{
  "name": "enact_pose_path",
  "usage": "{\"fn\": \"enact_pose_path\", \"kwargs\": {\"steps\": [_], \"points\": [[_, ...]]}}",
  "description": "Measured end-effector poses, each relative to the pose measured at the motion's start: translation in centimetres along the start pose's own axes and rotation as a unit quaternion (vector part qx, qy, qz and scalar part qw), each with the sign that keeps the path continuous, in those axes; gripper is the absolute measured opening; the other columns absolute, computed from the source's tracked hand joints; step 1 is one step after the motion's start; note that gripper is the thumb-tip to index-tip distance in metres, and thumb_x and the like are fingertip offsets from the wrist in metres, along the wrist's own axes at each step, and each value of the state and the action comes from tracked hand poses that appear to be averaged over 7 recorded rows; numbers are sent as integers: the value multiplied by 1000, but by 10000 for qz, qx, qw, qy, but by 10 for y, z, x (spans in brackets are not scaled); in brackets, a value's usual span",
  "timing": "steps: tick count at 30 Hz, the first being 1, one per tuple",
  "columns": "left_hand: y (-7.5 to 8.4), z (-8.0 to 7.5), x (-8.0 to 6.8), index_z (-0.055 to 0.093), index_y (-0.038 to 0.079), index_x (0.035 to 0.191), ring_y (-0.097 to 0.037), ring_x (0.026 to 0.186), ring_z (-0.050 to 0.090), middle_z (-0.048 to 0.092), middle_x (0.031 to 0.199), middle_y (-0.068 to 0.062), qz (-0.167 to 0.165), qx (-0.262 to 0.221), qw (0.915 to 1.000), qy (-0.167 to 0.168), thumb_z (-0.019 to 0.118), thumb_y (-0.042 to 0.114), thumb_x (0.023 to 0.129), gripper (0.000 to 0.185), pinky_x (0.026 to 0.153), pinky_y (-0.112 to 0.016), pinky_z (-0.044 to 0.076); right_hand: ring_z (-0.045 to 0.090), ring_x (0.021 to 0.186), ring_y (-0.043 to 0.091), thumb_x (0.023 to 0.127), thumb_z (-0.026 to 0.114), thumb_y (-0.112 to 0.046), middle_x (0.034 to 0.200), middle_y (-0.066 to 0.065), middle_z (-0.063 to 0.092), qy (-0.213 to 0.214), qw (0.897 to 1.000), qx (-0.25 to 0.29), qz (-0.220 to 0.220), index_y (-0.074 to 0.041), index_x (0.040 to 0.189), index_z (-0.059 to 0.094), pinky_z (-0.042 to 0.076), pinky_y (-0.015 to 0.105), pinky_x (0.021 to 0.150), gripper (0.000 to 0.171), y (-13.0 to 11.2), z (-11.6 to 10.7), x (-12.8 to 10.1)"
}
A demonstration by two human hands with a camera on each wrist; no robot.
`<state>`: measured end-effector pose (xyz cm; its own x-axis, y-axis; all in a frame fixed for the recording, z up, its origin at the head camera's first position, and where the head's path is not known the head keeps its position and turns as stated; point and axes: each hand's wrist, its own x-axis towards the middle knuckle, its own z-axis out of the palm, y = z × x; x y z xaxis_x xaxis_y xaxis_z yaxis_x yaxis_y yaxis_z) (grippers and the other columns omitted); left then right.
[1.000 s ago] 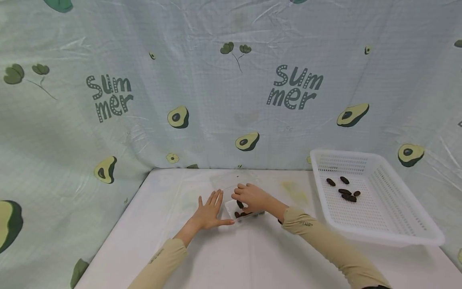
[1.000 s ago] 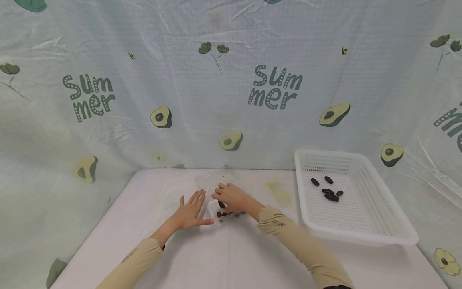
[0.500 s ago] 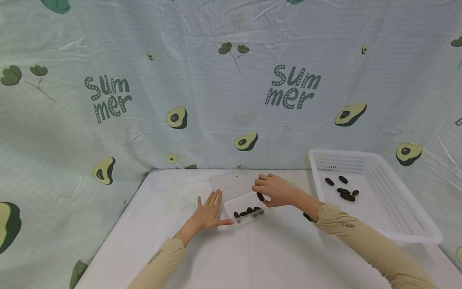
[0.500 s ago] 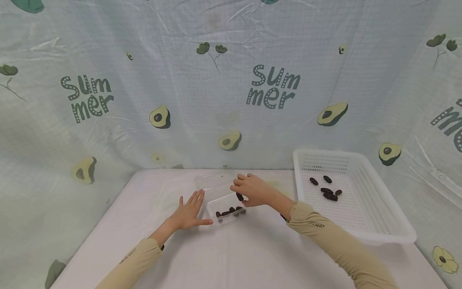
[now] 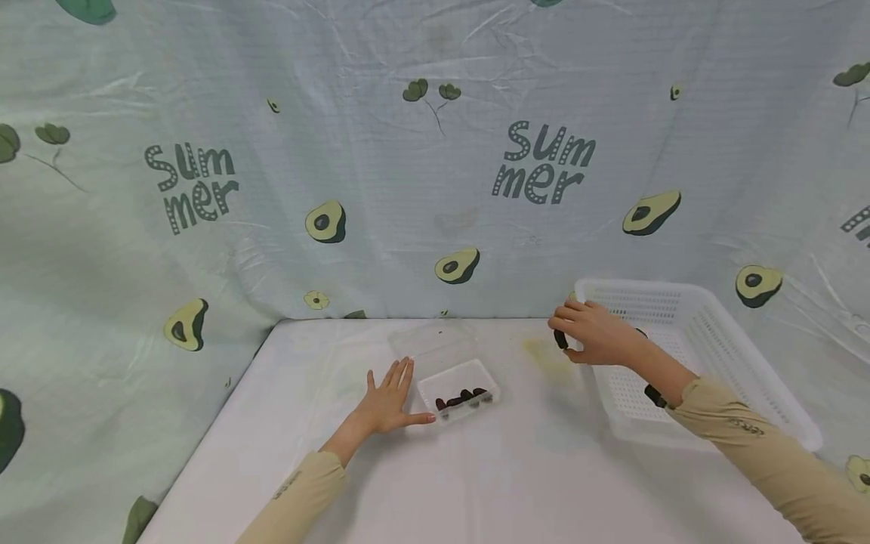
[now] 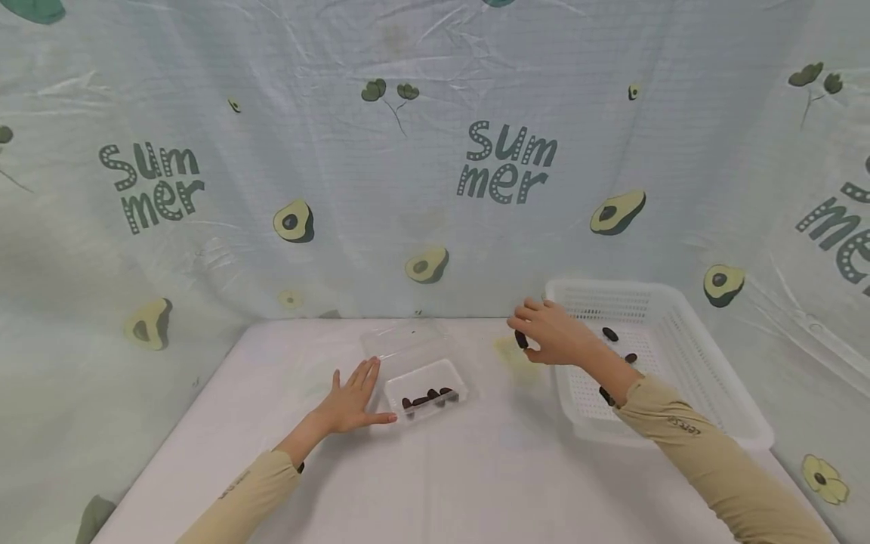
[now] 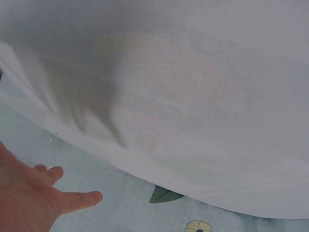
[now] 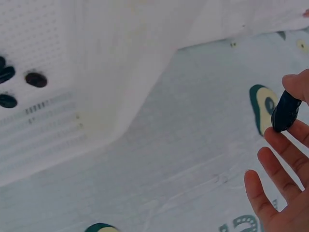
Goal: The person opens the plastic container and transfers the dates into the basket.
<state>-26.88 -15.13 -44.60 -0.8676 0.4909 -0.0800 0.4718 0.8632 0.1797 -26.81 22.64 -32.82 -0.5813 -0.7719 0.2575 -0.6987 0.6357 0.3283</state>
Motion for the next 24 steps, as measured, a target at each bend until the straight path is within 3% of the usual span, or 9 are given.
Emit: {"fn": "enact_pose_path", "kwargs": {"steps": [7,17,24], "points": [[-1,1,0,7,4,144,-31,138,11,9,151,-13,18,8,10000,61,46,73,72,107,98,-68,11,44,74,16,61,79,-18,85,2,52,363,9989,-61,286,-9,94,55,37,29,54,42,38,12,-43],[-1,0,-1,7,3,144,-32,138,12,9,151,-14,29,-28,9999,108,47,71,73,106,99,-68,10,46,72,21,57,79,-14,82,7,52,388,9943,-355,932,-5,91,55,38,32,49,43,70,29,-84],[0,2,-2,8,2,144,-31,138,12,10,150,-14,13,-39,9999,100,49,70,74,106,98,-68,10,44,69,23,60,79,-18,78,7,49,-29,9875,-695,1412,-4,89,53,35,32,47,42,83,48,-97]]}}
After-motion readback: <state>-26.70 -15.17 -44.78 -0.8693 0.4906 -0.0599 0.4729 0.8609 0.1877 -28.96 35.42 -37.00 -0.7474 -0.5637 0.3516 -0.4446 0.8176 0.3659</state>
